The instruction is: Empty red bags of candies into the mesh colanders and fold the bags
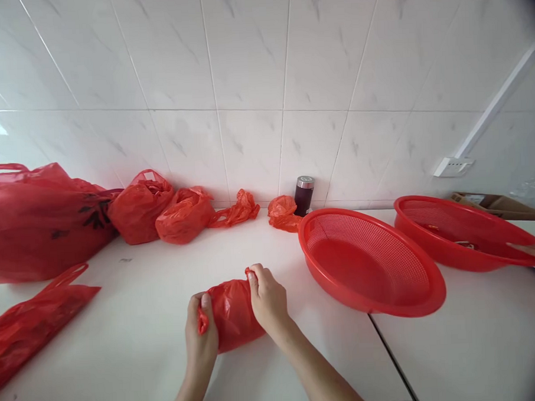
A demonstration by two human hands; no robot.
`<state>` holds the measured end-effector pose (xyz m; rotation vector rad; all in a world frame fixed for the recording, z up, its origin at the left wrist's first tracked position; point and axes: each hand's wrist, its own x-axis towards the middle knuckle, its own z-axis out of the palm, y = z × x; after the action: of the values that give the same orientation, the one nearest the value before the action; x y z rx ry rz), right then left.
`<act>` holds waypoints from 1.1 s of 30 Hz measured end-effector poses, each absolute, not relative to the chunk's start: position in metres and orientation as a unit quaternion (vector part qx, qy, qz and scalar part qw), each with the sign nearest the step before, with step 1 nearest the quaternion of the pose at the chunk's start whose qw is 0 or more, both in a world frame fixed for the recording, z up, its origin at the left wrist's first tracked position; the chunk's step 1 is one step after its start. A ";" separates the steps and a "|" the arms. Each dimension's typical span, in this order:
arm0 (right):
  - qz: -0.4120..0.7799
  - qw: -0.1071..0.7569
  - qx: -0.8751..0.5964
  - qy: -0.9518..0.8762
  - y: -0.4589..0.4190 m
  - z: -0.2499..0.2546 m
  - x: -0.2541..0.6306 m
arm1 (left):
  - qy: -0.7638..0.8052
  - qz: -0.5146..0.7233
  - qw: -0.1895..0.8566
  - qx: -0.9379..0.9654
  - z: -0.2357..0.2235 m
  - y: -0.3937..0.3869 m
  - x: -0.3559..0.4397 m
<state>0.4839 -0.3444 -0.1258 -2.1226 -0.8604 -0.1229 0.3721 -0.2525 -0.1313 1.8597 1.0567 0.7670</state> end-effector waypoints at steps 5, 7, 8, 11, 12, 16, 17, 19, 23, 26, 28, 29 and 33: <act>-0.037 0.357 -0.870 -0.339 -0.339 -0.148 0.506 | 0.380 0.208 0.362 0.825 -0.142 -0.224 0.392; -0.041 0.355 -0.875 -0.326 -0.337 -0.153 0.517 | 0.373 0.168 0.320 0.855 -0.144 -0.209 0.398; -0.042 0.355 -0.877 -0.321 -0.336 -0.155 0.521 | 0.369 0.152 0.299 0.867 -0.145 -0.204 0.400; -0.042 0.360 -0.880 -0.306 -0.330 -0.160 0.529 | 0.361 0.123 0.248 0.890 -0.149 -0.195 0.407; -0.042 0.365 -0.879 -0.302 -0.329 -0.162 0.530 | 0.360 0.118 0.236 0.895 -0.150 -0.194 0.409; -0.039 0.405 -0.867 -0.287 -0.329 -0.169 0.530 | 0.357 0.116 0.208 0.903 -0.154 -0.196 0.412; -0.037 0.422 -0.862 -0.280 -0.330 -0.170 0.530 | 0.357 0.119 0.207 0.903 -0.155 -0.196 0.412; -0.032 0.461 -0.849 -0.256 -0.333 -0.171 0.530 | 0.361 0.124 0.213 0.899 -0.154 -0.197 0.410; -0.019 0.555 -0.810 -0.186 -0.339 -0.171 0.535 | 0.394 0.137 0.248 0.874 -0.149 -0.199 0.398; -0.002 0.615 -0.773 -0.156 -0.341 -0.170 0.540 | 0.399 0.148 0.272 0.863 -0.142 -0.201 0.381; 0.009 0.645 -0.750 -0.146 -0.341 -0.170 0.541 | 0.397 0.162 0.279 0.859 -0.138 -0.201 0.366; 0.013 0.657 -0.740 -0.144 -0.341 -0.169 0.542 | 0.398 0.173 0.284 0.855 -0.136 -0.201 0.359; 0.019 0.685 -0.714 -0.142 -0.338 -0.166 0.539 | 0.390 0.227 0.367 0.813 -0.130 -0.198 0.338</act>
<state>0.5394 -0.3379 -0.1657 -1.6008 -0.3179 0.0419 0.3380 -0.1979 -0.1303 2.0901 1.0024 0.5821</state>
